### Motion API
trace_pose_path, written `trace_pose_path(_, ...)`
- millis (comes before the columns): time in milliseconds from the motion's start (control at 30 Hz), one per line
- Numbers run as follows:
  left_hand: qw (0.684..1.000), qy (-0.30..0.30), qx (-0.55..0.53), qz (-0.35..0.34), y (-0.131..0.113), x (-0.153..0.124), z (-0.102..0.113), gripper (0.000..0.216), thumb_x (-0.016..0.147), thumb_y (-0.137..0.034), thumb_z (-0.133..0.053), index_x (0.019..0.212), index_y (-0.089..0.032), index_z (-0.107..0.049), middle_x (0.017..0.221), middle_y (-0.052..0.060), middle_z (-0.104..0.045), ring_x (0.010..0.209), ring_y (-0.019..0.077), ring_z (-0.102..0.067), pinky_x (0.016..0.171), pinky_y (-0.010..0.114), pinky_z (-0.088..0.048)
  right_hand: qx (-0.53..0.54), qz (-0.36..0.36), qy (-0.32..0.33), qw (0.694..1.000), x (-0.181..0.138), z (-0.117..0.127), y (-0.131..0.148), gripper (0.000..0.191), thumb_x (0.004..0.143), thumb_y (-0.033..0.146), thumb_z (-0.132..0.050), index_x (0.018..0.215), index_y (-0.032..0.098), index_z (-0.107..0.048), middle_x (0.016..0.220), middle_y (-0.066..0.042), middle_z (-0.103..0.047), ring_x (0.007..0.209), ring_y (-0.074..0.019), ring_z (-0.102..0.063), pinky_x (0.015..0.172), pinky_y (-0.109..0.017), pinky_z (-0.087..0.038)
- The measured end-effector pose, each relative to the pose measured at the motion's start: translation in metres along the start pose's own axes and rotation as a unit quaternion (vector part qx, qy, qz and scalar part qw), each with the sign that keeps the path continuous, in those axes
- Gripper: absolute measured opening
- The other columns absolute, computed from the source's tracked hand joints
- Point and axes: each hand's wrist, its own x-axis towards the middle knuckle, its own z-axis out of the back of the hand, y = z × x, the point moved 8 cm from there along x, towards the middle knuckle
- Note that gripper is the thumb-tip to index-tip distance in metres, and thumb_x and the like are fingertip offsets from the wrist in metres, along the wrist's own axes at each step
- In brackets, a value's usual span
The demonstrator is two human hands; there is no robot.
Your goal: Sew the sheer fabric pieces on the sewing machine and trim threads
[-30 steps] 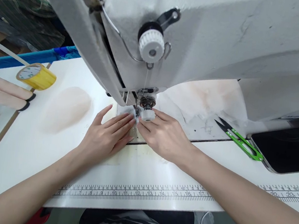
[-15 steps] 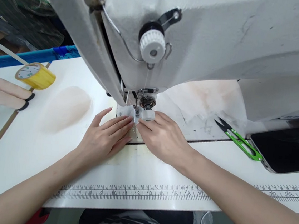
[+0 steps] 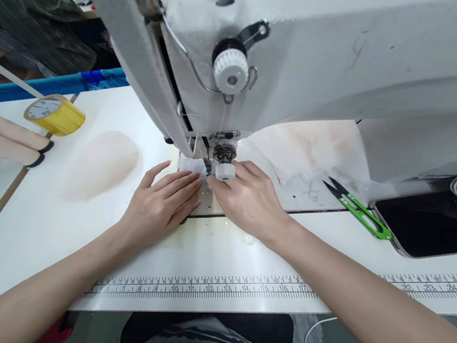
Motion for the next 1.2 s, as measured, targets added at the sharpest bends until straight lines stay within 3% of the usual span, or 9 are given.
trace_pose_path(67, 1.000, -0.001, 0.003, 0.004, 0.002, 0.001, -0.001, 0.025, 0.094, -0.018, -0.055, 0.118, -0.017, -0.063, 0.111, 0.007, -0.074, 0.106, 0.0209, -0.067, 0.109, 0.047, -0.040, 0.011, 0.009, 0.008, 1.000, 0.001, 0.000, 0.002, 0.017, 0.093, 0.012, -0.053, 0.090, 0.017, -0.068, 0.080, -0.002, -0.071, 0.079, -0.0175, -0.060, 0.068, -0.031, -0.038)
trace_pose_path(200, 1.000, -0.011, 0.018, 0.003, 0.009, 0.005, -0.004, 0.019, 0.095, -0.012, -0.051, 0.105, -0.017, -0.066, 0.097, 0.004, -0.074, 0.089, 0.0172, -0.069, 0.104, 0.043, -0.044, -0.019, 0.030, 0.014, 0.999, 0.003, 0.000, 0.005, 0.025, 0.088, 0.001, -0.049, 0.082, 0.017, -0.067, 0.077, -0.001, -0.070, 0.077, -0.0159, -0.058, 0.065, -0.031, -0.037)
trace_pose_path(333, 1.000, -0.012, 0.022, 0.007, 0.015, 0.008, -0.007, 0.020, 0.095, -0.009, -0.048, 0.097, -0.018, -0.065, 0.093, 0.002, -0.073, 0.083, 0.0160, -0.068, 0.102, 0.040, -0.045, -0.018, 0.009, 0.030, 0.999, 0.001, -0.006, 0.001, 0.030, 0.084, -0.004, -0.046, 0.088, 0.016, -0.067, 0.079, -0.002, -0.070, 0.074, -0.0160, -0.057, 0.058, -0.031, -0.032)
trace_pose_path(567, 0.997, -0.042, -0.031, 0.057, 0.024, 0.008, -0.005, 0.015, 0.096, -0.012, -0.049, 0.096, -0.018, -0.062, 0.093, 0.001, -0.074, 0.084, 0.0146, -0.068, 0.101, 0.039, -0.045, 0.031, -0.011, 0.030, 0.999, 0.004, -0.005, 0.002, 0.023, 0.090, 0.010, -0.050, 0.105, 0.016, -0.066, 0.085, -0.003, -0.071, 0.076, -0.0177, -0.058, 0.058, -0.032, -0.033)
trace_pose_path(733, 0.997, -0.042, -0.032, 0.052, 0.023, 0.008, -0.005, 0.018, 0.097, -0.012, -0.047, 0.096, -0.020, -0.063, 0.095, 0.000, -0.074, 0.085, 0.0143, -0.069, 0.104, 0.040, -0.042, -0.023, 0.020, 0.011, 0.999, 0.005, -0.004, 0.005, 0.026, 0.086, 0.000, -0.051, 0.092, 0.019, -0.067, 0.079, 0.002, -0.072, 0.074, -0.0145, -0.060, 0.059, -0.032, -0.032)
trace_pose_path(900, 0.998, -0.045, -0.017, 0.047, 0.022, 0.009, -0.003, 0.018, 0.096, -0.013, -0.048, 0.094, -0.020, -0.065, 0.092, 0.000, -0.074, 0.083, 0.0143, -0.068, 0.103, 0.040, -0.043, -0.017, 0.014, -0.002, 1.000, 0.004, -0.004, 0.003, 0.021, 0.089, 0.005, -0.054, 0.086, 0.019, -0.068, 0.082, 0.003, -0.074, 0.072, -0.0126, -0.062, 0.056, -0.031, -0.029)
trace_pose_path(1100, 0.999, -0.039, -0.005, -0.006, 0.006, 0.006, -0.001, 0.018, 0.094, -0.015, -0.053, 0.105, -0.016, -0.067, 0.106, 0.005, -0.074, 0.098, 0.0181, -0.068, 0.102, 0.041, -0.045, 0.090, -0.019, -0.012, 0.996, 0.001, 0.001, 0.001, 0.018, 0.095, 0.025, -0.059, 0.082, 0.019, -0.071, 0.089, 0.000, -0.075, 0.072, -0.0127, -0.063, 0.058, -0.029, -0.035)
trace_pose_path(1200, 0.999, -0.023, 0.009, -0.033, -0.003, 0.000, -0.002, 0.020, 0.095, -0.017, -0.053, 0.109, -0.016, -0.067, 0.113, 0.006, -0.073, 0.107, 0.0192, -0.067, 0.106, 0.042, -0.045, 0.132, -0.007, -0.011, 0.991, 0.000, 0.005, 0.003, 0.018, 0.093, 0.027, -0.061, 0.081, 0.017, -0.071, 0.087, -0.002, -0.074, 0.074, -0.0150, -0.064, 0.061, -0.030, -0.040)
